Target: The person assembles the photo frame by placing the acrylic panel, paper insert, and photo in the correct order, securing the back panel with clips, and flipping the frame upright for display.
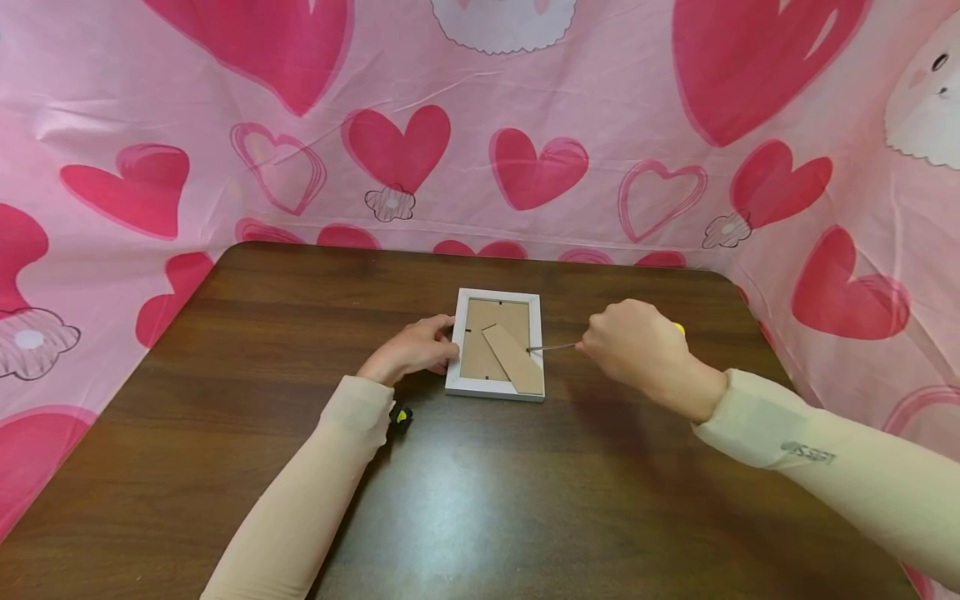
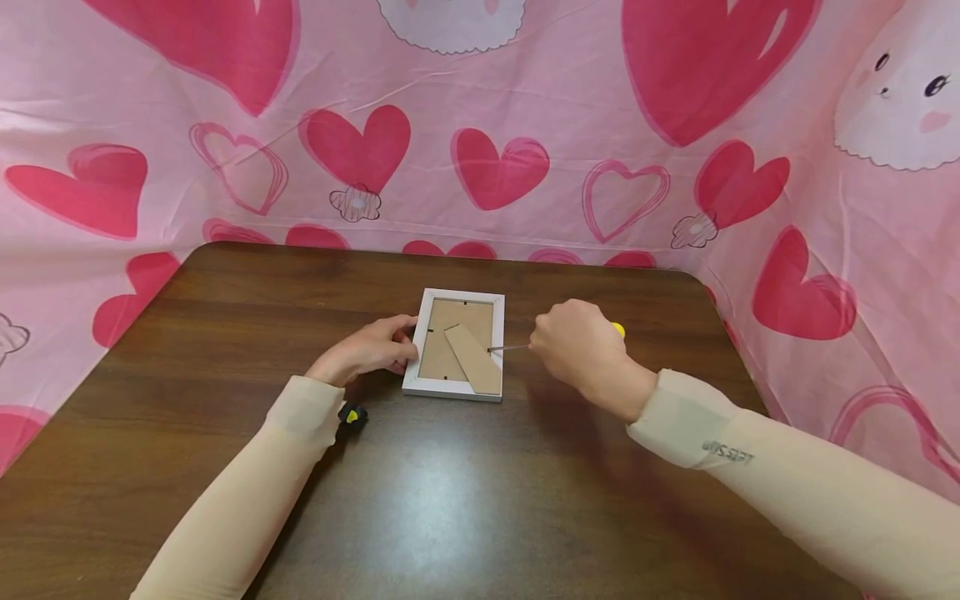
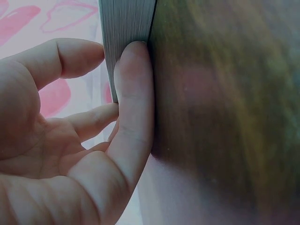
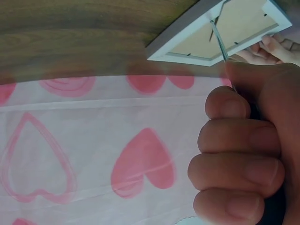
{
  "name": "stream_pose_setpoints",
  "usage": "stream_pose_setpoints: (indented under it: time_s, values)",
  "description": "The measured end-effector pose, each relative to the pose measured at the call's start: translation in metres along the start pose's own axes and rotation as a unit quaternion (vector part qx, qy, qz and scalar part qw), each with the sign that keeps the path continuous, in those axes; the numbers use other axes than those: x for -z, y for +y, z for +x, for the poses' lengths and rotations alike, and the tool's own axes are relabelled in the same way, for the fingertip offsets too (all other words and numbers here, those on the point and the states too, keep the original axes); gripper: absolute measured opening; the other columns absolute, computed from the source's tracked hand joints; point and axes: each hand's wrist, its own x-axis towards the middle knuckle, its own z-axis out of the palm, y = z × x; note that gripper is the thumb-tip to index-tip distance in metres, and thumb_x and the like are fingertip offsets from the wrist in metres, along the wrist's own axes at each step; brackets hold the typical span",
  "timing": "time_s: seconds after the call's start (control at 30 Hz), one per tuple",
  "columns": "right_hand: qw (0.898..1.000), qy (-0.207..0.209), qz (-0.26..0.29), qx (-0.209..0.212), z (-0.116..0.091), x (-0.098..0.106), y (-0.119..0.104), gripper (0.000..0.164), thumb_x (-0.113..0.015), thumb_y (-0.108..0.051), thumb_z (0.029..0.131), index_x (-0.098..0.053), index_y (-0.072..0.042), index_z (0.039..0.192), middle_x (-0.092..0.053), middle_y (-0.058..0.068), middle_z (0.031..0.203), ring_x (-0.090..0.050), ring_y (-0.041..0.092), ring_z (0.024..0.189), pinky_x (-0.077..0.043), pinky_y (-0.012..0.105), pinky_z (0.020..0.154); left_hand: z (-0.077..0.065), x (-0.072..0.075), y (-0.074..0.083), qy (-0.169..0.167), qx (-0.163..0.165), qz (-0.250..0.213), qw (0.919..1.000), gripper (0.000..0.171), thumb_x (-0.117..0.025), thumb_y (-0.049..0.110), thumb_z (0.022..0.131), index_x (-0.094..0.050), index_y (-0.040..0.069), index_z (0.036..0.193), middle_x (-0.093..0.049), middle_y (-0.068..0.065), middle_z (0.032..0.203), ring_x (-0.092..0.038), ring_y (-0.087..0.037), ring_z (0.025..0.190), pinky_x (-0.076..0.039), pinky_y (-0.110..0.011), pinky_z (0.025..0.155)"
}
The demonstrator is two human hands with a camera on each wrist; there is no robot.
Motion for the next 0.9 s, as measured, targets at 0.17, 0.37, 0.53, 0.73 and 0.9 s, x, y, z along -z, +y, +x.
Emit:
stream_pose_setpoints:
  time_s: [0.17, 0.37, 0.53, 0.73, 0.9]
  values:
    - [1.000, -0.001, -0.007, -0.007, 0.005, 0.006, -0.003, 0.046, -0.069, -0.030, 0.086, -0.052, -0.013, 0.047, -0.048, 0.002, 0.047, -0.045, 0.020, 0.041, -0.052, 0.039, 0.043, -0.001, 0.001, 0.002, -0.001, -0.002, 0.001, 1.0000, 0.064, -0.061, 0.011, 0.088, -0.032, 0.008, 0.145, -0.054, -0.018, 0.102, -0.064, -0.023, 0.078, -0.057, -0.034, 0.073]
    - [0.999, -0.005, -0.033, 0.013, 0.013, 0.011, -0.001, 0.046, -0.068, -0.033, 0.085, -0.051, -0.015, 0.046, -0.045, 0.000, 0.045, -0.044, 0.018, 0.040, -0.050, 0.037, 0.041, -0.002, 0.002, 0.003, -0.001, -0.002, 0.005, 1.0000, 0.064, -0.062, 0.011, 0.088, -0.033, 0.009, 0.145, -0.053, -0.017, 0.102, -0.063, -0.024, 0.078, -0.057, -0.034, 0.073]
    - [0.996, -0.091, 0.002, 0.003, 0.017, 0.011, 0.008, 0.044, -0.061, -0.037, 0.090, -0.055, -0.014, 0.053, -0.051, 0.001, 0.051, -0.048, 0.020, 0.044, -0.052, 0.041, 0.045, -0.002, 0.000, 0.003, -0.002, 0.000, -0.007, 1.0000, 0.065, -0.062, 0.011, 0.088, -0.032, 0.009, 0.146, -0.054, -0.018, 0.102, -0.064, -0.023, 0.078, -0.057, -0.034, 0.073]
    - [0.974, -0.195, 0.105, -0.055, 0.012, 0.006, 0.033, 0.042, -0.050, -0.041, 0.095, -0.061, -0.015, 0.064, -0.058, 0.004, 0.066, -0.057, 0.026, 0.061, -0.053, 0.052, 0.057, -0.003, -0.001, 0.001, -0.005, 0.009, -0.015, 0.9998, 0.066, -0.062, 0.011, 0.088, -0.031, 0.009, 0.146, -0.053, -0.017, 0.103, -0.064, -0.022, 0.078, -0.057, -0.034, 0.075]
    - [0.955, -0.226, 0.168, -0.094, 0.004, -0.003, 0.045, 0.044, -0.046, -0.049, 0.096, -0.064, -0.017, 0.070, -0.064, 0.007, 0.080, -0.061, 0.032, 0.075, -0.052, 0.056, 0.066, -0.003, -0.001, 0.001, -0.002, 0.007, -0.016, 0.9999, 0.066, -0.063, 0.010, 0.087, -0.032, 0.008, 0.145, -0.053, -0.018, 0.103, -0.064, -0.023, 0.078, -0.057, -0.035, 0.075]
